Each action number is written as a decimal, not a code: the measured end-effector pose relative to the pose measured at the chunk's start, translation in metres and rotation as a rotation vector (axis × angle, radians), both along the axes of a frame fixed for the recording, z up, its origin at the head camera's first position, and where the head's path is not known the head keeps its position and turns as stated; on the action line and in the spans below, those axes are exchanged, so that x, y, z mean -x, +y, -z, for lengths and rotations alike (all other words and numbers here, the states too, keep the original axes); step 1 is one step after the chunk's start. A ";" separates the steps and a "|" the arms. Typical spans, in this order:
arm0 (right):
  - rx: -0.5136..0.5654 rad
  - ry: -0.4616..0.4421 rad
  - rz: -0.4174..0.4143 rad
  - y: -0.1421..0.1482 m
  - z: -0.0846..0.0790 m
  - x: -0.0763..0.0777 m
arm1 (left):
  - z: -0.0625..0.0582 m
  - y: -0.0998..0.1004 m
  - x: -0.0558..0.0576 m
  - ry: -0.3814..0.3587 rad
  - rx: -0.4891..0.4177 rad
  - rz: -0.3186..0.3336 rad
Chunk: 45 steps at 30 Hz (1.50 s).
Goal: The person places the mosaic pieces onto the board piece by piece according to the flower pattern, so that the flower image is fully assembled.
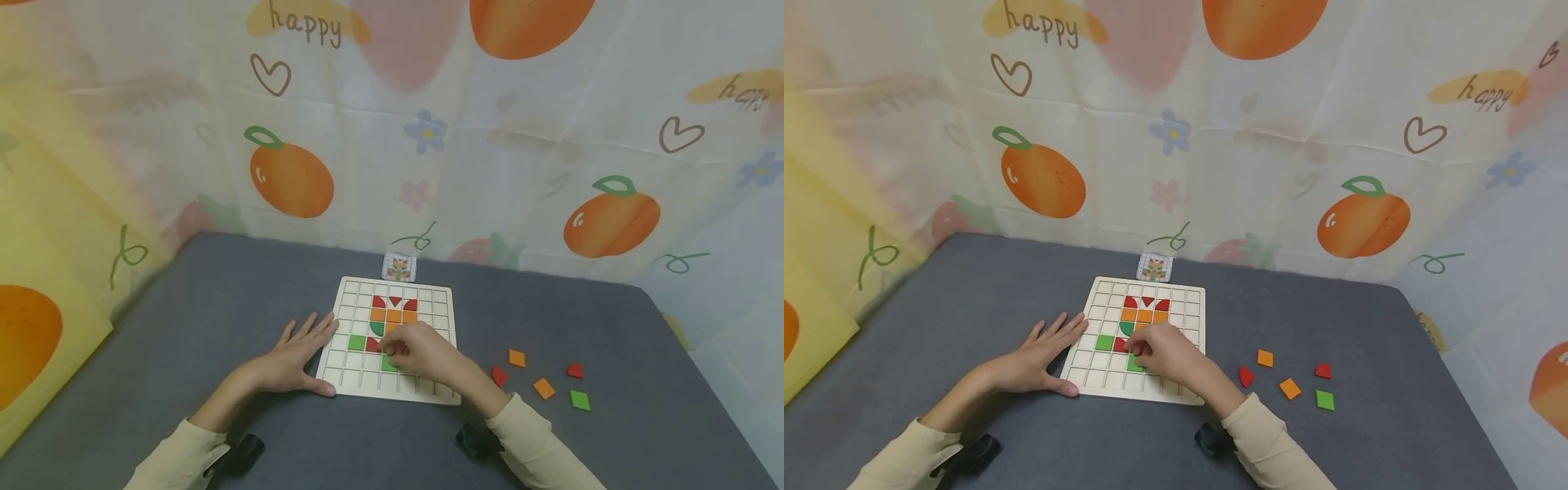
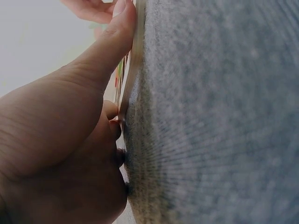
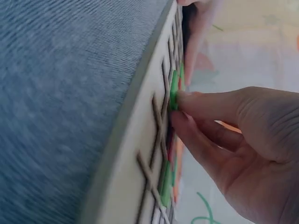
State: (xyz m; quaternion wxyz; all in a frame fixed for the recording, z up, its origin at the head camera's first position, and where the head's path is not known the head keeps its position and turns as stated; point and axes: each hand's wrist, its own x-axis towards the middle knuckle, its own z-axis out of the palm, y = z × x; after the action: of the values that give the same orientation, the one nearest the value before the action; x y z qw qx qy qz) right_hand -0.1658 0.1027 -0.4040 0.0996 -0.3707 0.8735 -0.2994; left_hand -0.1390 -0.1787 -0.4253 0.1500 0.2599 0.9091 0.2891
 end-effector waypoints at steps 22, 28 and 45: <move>-0.024 -0.025 0.202 0.112 -0.014 0.004 | 0.000 -0.001 0.001 -0.010 0.008 -0.002; -0.058 -0.005 0.248 0.145 -0.007 0.004 | -0.002 -0.001 0.000 -0.012 0.012 0.002; -0.074 -0.045 0.354 0.198 -0.002 -0.017 | -0.001 0.001 0.001 -0.013 0.012 -0.003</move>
State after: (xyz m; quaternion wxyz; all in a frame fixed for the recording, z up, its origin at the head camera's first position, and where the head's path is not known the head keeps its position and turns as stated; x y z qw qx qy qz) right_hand -0.1487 0.3009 -0.4024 0.0784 -0.2007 0.9331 -0.2880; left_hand -0.1396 -0.1781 -0.4243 0.1571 0.2556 0.9103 0.2853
